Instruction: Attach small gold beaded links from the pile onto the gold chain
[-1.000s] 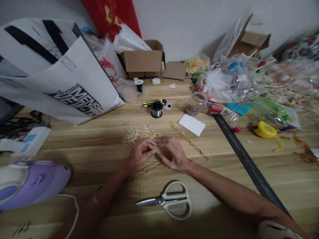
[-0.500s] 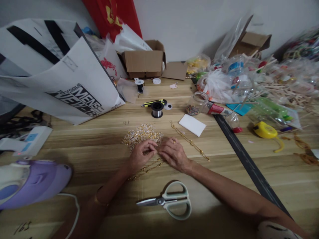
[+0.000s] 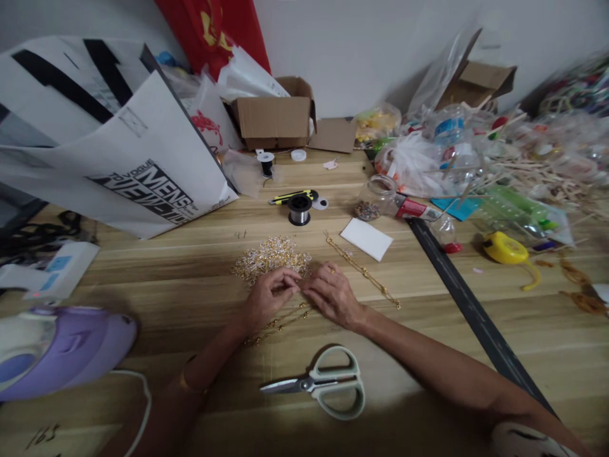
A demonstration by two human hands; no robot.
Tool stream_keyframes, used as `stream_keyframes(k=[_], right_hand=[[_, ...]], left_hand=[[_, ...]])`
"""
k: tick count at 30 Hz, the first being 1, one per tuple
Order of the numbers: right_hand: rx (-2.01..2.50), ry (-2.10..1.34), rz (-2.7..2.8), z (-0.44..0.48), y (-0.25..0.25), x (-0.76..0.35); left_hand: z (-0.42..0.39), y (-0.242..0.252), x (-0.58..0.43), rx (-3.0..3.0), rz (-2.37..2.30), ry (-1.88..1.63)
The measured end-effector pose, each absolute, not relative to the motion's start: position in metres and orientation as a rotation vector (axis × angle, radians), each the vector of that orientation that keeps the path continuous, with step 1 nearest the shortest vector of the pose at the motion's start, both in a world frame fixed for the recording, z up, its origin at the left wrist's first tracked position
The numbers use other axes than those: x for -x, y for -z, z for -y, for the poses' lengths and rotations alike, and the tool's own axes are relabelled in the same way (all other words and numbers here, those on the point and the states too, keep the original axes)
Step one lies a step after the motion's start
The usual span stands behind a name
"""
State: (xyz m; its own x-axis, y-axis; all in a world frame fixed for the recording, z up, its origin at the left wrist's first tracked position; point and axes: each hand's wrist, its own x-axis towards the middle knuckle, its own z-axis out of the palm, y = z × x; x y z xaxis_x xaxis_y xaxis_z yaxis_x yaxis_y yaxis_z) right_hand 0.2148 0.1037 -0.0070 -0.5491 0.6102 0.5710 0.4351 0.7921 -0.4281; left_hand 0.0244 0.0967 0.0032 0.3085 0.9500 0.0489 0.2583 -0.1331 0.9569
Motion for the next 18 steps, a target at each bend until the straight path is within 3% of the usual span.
stream_keyframes(k=[18], right_hand=[[0.754,-0.375,2.274,-0.1038,0.0079,-0.2155]], left_hand=[[-0.0953,-0.0081,-0.0267,-1.63,-1.125,-0.858]])
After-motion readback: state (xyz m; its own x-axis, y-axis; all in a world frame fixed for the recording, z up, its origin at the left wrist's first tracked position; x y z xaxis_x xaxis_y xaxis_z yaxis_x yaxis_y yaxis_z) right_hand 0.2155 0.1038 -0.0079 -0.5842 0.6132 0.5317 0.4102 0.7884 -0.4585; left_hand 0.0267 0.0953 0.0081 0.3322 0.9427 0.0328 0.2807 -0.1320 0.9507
